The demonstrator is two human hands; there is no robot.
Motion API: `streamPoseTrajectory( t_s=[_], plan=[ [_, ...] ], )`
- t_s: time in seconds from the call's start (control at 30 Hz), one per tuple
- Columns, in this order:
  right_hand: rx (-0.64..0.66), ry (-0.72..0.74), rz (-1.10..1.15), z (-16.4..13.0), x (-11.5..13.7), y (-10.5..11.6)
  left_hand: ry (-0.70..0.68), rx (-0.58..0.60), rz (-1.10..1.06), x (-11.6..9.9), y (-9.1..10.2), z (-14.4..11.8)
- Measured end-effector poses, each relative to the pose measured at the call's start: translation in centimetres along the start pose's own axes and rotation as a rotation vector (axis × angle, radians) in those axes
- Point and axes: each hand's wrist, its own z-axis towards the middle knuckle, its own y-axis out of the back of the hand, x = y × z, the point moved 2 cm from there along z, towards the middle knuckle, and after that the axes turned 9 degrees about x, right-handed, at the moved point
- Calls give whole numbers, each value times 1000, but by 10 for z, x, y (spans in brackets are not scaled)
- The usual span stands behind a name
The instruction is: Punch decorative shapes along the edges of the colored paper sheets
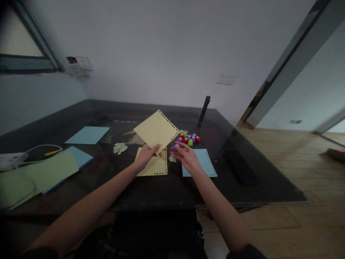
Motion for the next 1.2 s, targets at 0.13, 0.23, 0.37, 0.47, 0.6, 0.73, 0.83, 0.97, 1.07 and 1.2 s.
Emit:
streamPoseTrajectory(
  t_s=[0.13,0.23,0.37,0.47,0.6,0.73,0.83,0.97,1.07,1.2],
  plan=[
    [-12,29,-12,5,-4,-4,-25,0,135,6,8,-1],
    [-30,57,-11,7,-9,-4,-40,-8,199,6,11,-1],
    [-15,60,22,6,-14,-4,-58,0,255,2,9,-2],
    [-16,75,37,4,-15,-4,-69,-1,276,0,7,-4],
    [-55,87,14,2,-18,-3,-60,-18,282,3,6,-4],
    [-51,58,65,3,-25,-2,-55,-32,298,7,6,-3],
    [-46,56,96,4,-25,0,-49,-32,315,7,6,-3],
    [-17,101,134,3,-19,2,-37,-16,328,4,6,-5],
    [-25,95,133,2,-17,3,-38,-10,347,4,5,-5],
    [-32,91,143,1,-17,0,-53,-7,366,5,5,-5]
  ],
)
